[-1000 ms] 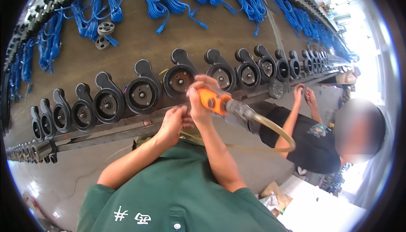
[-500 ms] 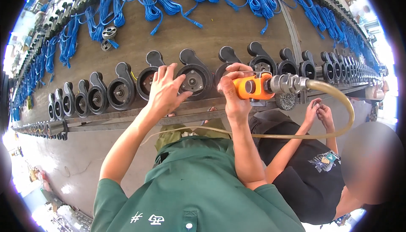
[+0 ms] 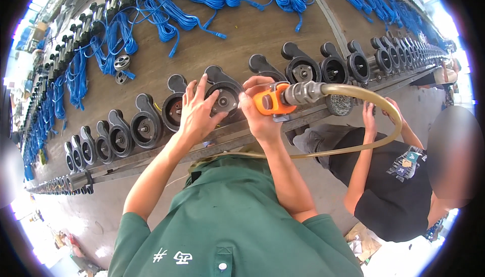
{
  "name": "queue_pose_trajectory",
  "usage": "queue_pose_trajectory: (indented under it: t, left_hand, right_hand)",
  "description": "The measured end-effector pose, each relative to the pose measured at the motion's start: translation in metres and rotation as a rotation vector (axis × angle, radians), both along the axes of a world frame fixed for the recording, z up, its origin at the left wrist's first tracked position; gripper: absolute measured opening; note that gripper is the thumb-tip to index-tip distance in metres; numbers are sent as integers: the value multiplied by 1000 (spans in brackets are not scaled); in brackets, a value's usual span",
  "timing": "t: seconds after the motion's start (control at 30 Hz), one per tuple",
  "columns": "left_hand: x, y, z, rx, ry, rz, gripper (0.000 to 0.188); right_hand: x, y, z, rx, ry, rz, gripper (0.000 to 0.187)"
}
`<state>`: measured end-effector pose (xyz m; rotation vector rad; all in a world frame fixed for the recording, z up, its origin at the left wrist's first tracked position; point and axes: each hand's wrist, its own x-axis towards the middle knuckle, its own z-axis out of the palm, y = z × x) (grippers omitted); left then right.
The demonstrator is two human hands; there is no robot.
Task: The person uses a pneumatic screwdriver to secure screws into circular black components lined up on a workbench.
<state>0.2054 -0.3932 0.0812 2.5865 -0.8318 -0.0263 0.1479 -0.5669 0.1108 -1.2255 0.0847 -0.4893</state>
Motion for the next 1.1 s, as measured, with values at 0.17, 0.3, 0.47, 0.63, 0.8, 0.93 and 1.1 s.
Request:
queue_pose_trajectory:
  t: [0.17,0.3,0.47,0.63,0.8,0.93,1.1]
  left_hand:
    - [13,1,3,32,56,-21,60]
    - [15,-1,-1,43,37,6,58]
    - [9,-8,3,166,57,88,60]
    - [8,-11,2,225,85,107,57]
    - [2,-11,-11,125,-3,160,52]
    - [4,-10,-16,164,35,147,55]
    - [5,-14,-15,182,110,156,55]
  right_hand:
    - [10,10,-6,8,-32,28,21]
    - [22,13,-14,11,20,57,20]
    - [36,15,-32,-63,13,93,20]
    - [38,9,-40,-25,-76,191,24]
    - [47,10,-37,-23,-37,202,22]
    - [47,10,-40,-65,-11,206,22]
    - [52,11,-42,-78,18,235,22]
